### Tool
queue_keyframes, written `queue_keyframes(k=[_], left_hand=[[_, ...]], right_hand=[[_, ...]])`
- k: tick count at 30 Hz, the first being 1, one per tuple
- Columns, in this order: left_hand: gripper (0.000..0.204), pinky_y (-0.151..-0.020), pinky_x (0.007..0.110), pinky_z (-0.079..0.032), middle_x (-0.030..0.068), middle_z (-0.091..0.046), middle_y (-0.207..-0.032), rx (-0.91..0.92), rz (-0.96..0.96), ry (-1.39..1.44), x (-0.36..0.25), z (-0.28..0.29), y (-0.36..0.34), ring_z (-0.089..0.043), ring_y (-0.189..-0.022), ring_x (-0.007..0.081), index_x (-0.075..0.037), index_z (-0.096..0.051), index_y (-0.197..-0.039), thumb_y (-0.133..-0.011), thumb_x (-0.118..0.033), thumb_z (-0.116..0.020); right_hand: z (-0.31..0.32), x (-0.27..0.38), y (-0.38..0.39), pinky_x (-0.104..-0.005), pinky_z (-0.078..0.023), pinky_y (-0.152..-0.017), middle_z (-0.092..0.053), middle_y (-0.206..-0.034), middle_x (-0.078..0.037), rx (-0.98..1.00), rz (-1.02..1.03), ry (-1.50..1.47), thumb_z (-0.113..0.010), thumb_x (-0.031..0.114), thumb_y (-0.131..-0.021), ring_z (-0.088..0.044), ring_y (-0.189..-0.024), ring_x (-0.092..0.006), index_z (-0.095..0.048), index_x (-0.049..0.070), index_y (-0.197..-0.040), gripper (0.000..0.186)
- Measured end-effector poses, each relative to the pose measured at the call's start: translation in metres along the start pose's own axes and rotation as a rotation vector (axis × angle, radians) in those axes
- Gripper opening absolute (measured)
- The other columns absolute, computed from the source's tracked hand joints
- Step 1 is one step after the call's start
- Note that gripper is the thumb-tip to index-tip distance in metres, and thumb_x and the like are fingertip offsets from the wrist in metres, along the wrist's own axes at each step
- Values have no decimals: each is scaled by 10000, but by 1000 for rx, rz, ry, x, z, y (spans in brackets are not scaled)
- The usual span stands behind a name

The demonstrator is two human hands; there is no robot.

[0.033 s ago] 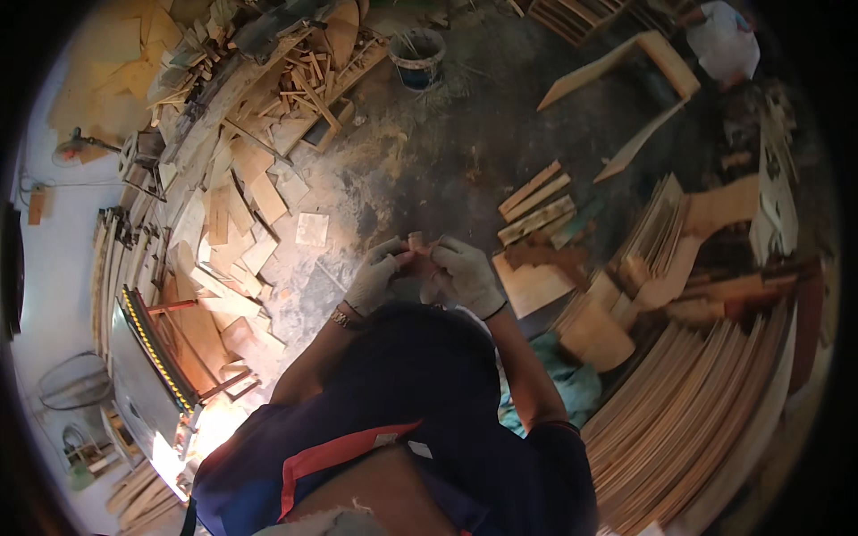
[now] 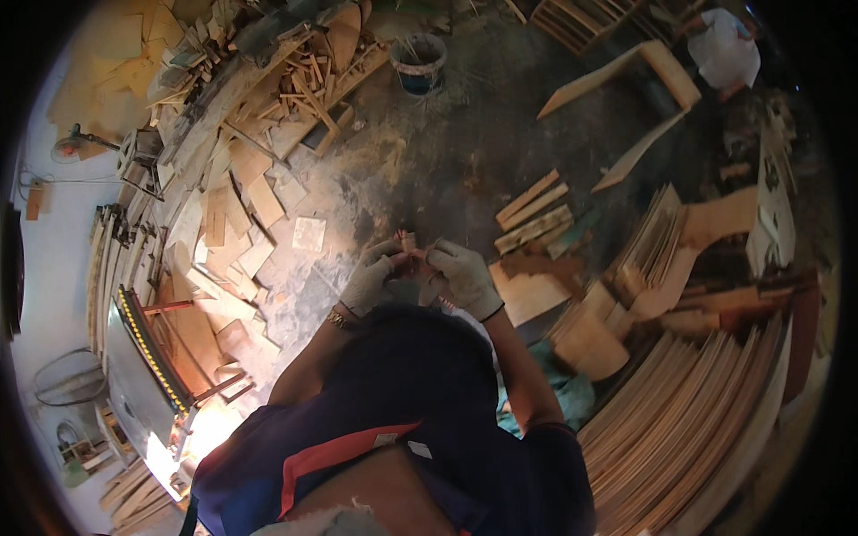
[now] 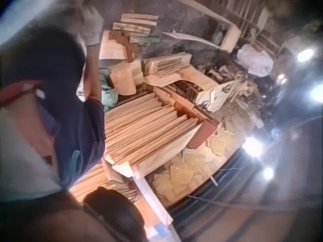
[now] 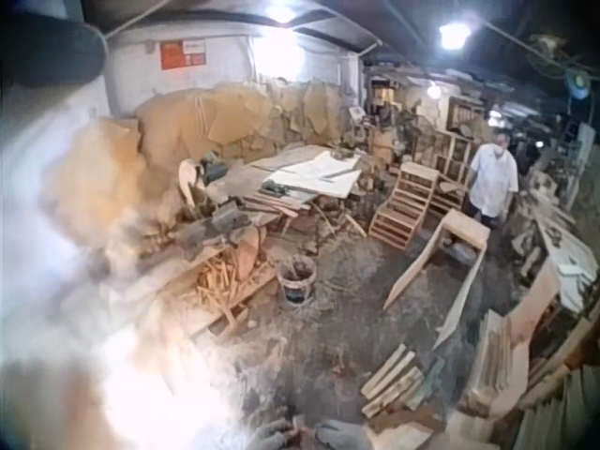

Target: The person cuts a wooden plank on a table saw, then moves to a miter saw to cut smaller pieces of wood. They use a hammer to tap a small wooden piece on a workbench. The person handles various wooden planks and tools throughout the process.

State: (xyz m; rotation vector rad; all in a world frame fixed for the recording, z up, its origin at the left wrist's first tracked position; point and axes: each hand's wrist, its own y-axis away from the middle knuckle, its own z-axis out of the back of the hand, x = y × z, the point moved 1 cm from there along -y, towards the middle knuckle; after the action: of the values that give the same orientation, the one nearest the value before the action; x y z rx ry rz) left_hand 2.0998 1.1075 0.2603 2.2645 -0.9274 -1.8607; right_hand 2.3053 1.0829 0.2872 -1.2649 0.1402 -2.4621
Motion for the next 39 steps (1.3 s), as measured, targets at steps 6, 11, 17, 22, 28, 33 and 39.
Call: queue_keyframes(k=[6,11,17,22,28,33,39], left_hand=[[203,-685,301,-539,40,-677,-931,-181,94,288,-4,78,-152,-644,-748,143,-31,-670,-1106,-1003,-175,-570],[206,-606,331,-502,56,-634,-839,-119,232,667,-42,117,-285,-602,-674,191,-35,-662,-1034,-1015,-203,-543],[360,-645,397,-522,108,-632,-910,-132,87,564,-140,139,-466,-613,-721,231,20,-605,-1135,-1063,-298,-451],[504,-626,408,-531,131,-625,-919,-406,155,395,-207,160,-632,-626,-731,245,40,-587,-1160,-1086,-417,-386],[295,-488,380,-459,78,-571,-725,-559,212,426,-192,169,-726,-557,-549,227,-31,-596,-966,-1045,-290,-480],[278,-528,336,-505,86,-653,-810,-766,167,461,-184,143,-740,-609,-590,183,-25,-617,-1120,-1013,-270,-540],[144,-556,304,-494,51,-629,-736,-1002,-146,239,-253,128,-777,-606,-606,148,-25,-633,-970,-967,-153,-568]], right_hand=[[14,-136,-88,-449,-519,-732,-640,-889,-147,260,-331,367,-686,234,-891,-660,-851,-335,-688,63,-1116,282],[27,-256,-74,-466,-534,-876,-677,-1184,-193,484,-990,327,-587,359,-956,-656,-1057,-359,-643,52,-1265,439],[19,-316,-5,-449,-531,-896,-684,-1199,-171,357,-1504,206,-550,336,-988,-657,-1067,-330,-646,38,-1241,402],[22,-353,-12,-436,-526,-905,-683,-1207,-154,265,-1586,83,-541,317,-993,-654,-1076,-310,-645,37,-1227,380],[85,-453,-93,-422,-520,-917,-681,-1217,-135,281,-1500,68,-530,295,-1000,-651,-1085,-286,-643,34,-1210,354],[174,-545,-180,-409,-515,-927,-680,-1225,-118,337,-1412,137,-521,277,-1005,-649,-1093,-266,-642,32,-1196,333],[313,-692,-316,-440,-515,-896,-693,-1143,-144,921,-518,1149,-499,272,-997,-668,-1049,-293,-648,22,-1146,328]])
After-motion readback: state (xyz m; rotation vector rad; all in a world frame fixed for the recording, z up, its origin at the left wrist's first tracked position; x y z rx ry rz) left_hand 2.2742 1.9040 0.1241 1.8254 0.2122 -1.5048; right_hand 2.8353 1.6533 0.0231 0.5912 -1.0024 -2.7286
